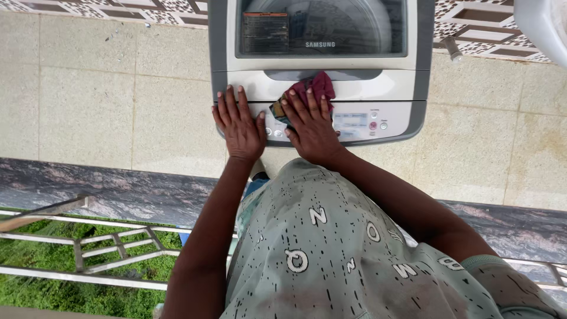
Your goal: The person wipes the exterior surfaces, lid, and control panel of a washing machine by hand with a cloth and then opens the lid to place the cloth inside.
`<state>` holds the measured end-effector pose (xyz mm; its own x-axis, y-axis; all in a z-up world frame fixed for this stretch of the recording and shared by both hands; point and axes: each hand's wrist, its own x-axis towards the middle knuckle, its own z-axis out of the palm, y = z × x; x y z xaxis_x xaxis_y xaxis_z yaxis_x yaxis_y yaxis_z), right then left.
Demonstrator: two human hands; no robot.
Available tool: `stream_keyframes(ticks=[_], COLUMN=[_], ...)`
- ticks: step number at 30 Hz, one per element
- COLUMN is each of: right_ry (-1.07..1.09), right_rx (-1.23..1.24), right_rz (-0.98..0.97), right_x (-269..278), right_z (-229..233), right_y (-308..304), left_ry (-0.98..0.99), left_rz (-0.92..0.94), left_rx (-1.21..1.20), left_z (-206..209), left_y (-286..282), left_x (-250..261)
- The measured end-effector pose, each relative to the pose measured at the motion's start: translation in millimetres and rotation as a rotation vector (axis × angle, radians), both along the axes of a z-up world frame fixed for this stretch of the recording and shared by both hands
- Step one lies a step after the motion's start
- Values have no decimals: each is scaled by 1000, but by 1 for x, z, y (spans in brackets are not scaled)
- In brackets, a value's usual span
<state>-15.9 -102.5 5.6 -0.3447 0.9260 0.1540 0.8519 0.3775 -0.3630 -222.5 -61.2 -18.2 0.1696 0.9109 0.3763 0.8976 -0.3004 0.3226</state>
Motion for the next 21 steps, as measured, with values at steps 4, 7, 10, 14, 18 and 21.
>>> stream_keyframes(ticks=[4, 7, 10, 14, 18, 21], right_ry=[-71, -96, -81, 94, -78, -101], right_rx=[25, 25, 23, -63, 14, 12], right_rz=[57, 91, 73, -301, -360, -318], right_x=[-49, -61, -43, -37, -91, -132], right_z=[-8, -22, -25, -20, -18, -17], right_y=[21, 14, -6, -27, 8, 28], left_ry=[-26, -233, -162, -399, -584, -719], left_rz=[63, -18, -95, -222, -196, -173], left_rx=[-36, -242, -268, -206, -269, -312], left_z=[-7, -1, 2, -8, -19, -30], left_y=[14, 35, 51, 55, 57, 58], left_x=[-12, -41, -61, -65, -69, -73])
